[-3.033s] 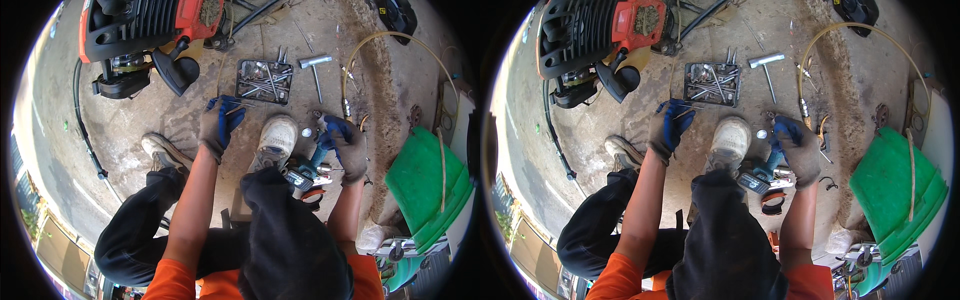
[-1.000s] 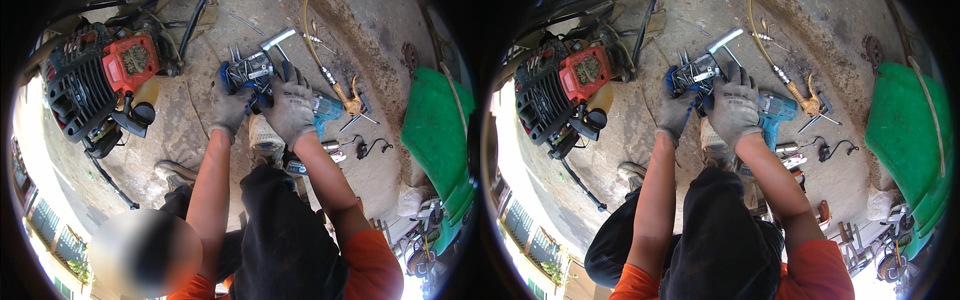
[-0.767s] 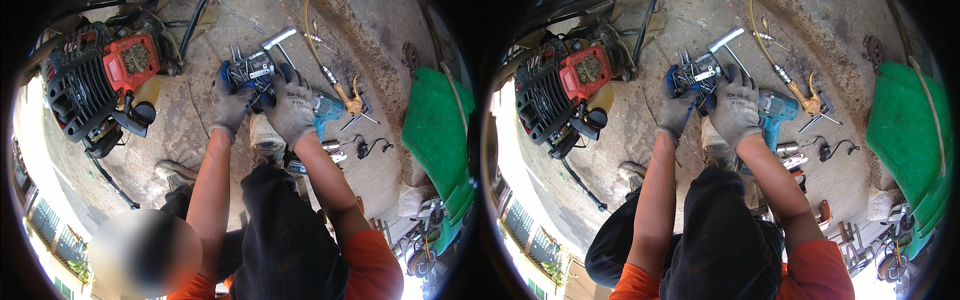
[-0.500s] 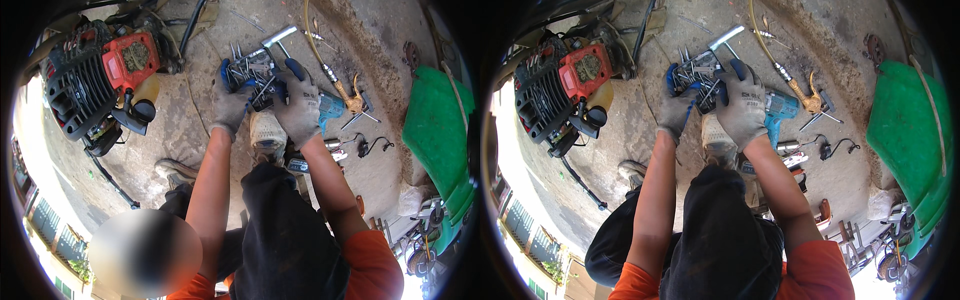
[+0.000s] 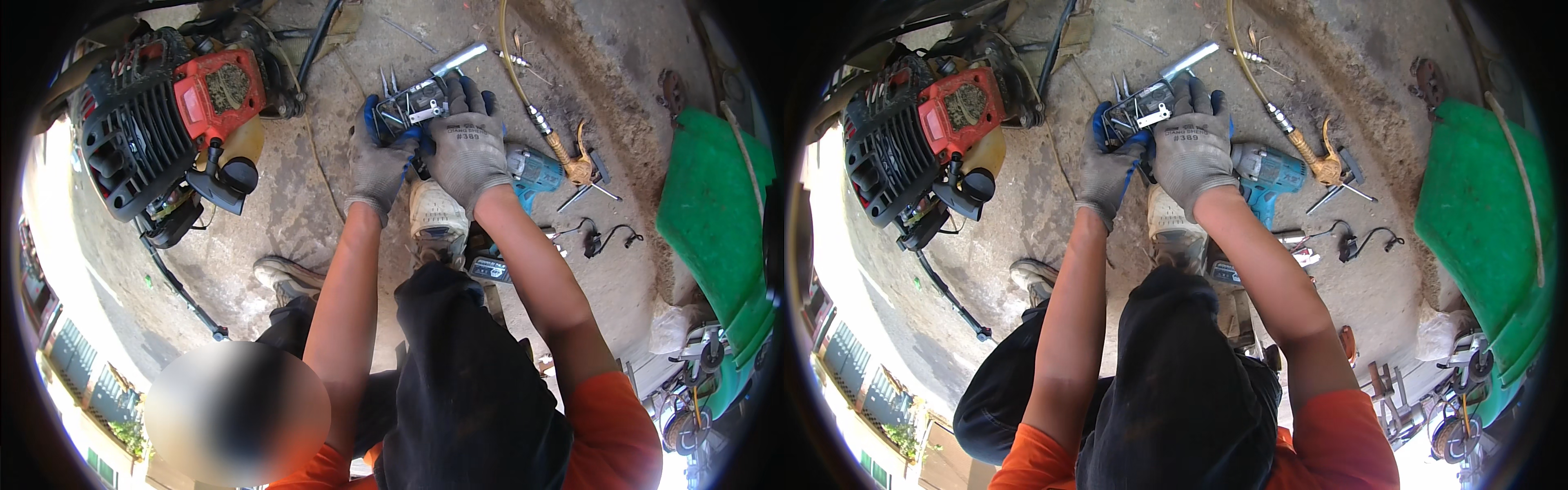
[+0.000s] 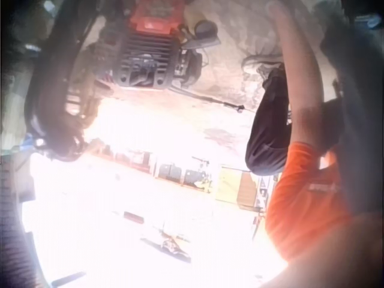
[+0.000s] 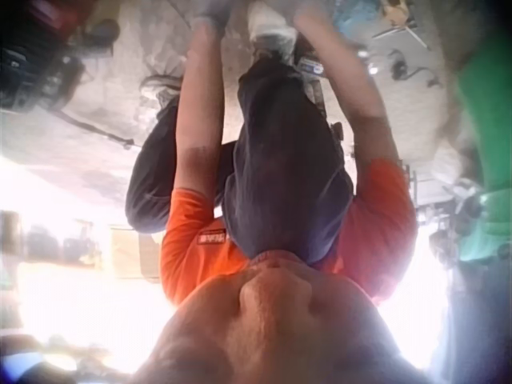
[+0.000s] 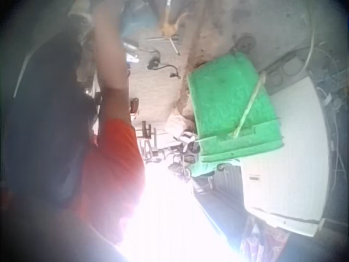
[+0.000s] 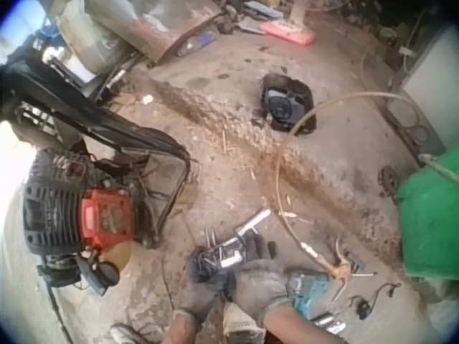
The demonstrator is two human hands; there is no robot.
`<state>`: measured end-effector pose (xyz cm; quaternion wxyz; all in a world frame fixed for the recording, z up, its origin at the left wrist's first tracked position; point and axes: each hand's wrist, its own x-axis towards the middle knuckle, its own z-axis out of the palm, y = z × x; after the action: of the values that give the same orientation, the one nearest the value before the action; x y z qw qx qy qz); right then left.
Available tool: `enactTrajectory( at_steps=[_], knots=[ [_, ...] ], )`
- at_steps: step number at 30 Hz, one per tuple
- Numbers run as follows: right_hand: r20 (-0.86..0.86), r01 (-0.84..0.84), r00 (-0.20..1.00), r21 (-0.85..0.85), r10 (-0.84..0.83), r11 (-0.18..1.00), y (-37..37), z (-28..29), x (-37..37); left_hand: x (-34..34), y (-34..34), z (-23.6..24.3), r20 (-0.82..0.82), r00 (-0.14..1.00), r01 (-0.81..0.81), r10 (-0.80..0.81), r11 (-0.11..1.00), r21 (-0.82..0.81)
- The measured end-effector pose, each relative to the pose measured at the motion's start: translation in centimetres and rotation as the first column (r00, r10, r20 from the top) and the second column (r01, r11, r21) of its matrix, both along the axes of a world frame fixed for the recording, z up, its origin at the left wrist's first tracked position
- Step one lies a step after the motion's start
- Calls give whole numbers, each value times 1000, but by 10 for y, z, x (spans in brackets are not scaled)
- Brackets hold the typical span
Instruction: The person uses a cordless impact driver and a manual wrench to remove and tighten bolts on a small engine. They switch between tools and positions to access different fasteners on the engine block.
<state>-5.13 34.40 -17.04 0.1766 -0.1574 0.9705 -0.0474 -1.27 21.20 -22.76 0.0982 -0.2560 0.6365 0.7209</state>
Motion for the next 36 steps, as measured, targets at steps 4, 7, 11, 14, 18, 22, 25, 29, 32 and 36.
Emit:
enactTrajectory(
  at_steps=[4, 7, 11, 14, 18, 22, 25, 29, 32, 36],
  knots=[
    [15, 57, 998, -93, -56, 994, -1, -10, -1, 1, -1, -7, -42, 999, -2, 2, 1000, 18],
    [-18, 88, 996, -150, -92, 985, 3, -16, 2, 2, -3, -12, -55, 999, 4, -1, 999, 51],
    [-50, 118, 990, -220, -132, 968, 6, -23, 3, 0, -2, -7, -48, 999, 25, -26, 1000, -4],
    [-43, 123, 989, -266, -139, 956, 6, -27, 2, 2, -3, -13, -103, 995, -2, 4, 1000, 13],
    [-55, 125, 988, -274, -145, 954, 7, -27, -1, 2, -4, -10, -95, 995, 28, -27, 1000, 12],
    [-59, 90, 993, -197, -103, 976, 7, -23, -2, 3, -4, -1, -74, 996, 39, -39, 999, -6],
    [-33, 58, 997, -141, -63, 988, 9, -18, -3, 6, -5, -3, -62, 998, 26, -26, 1000, -4],
    [18, 50, 999, -184, -48, 982, 10, -10, -10, 14, -11, -5, -48, 999, -8, 12, 996, 89],
    [30, 83, 997, -219, -78, 972, 11, -12, -11, 14, -15, 5, 22, 997, 72, -70, 994, -83],
    [-20, 82, 996, -205, -88, 975, 11, -23, -7, 21, -14, 20, 8, 1000, -28, 28, 1000, 4]
  ],
)
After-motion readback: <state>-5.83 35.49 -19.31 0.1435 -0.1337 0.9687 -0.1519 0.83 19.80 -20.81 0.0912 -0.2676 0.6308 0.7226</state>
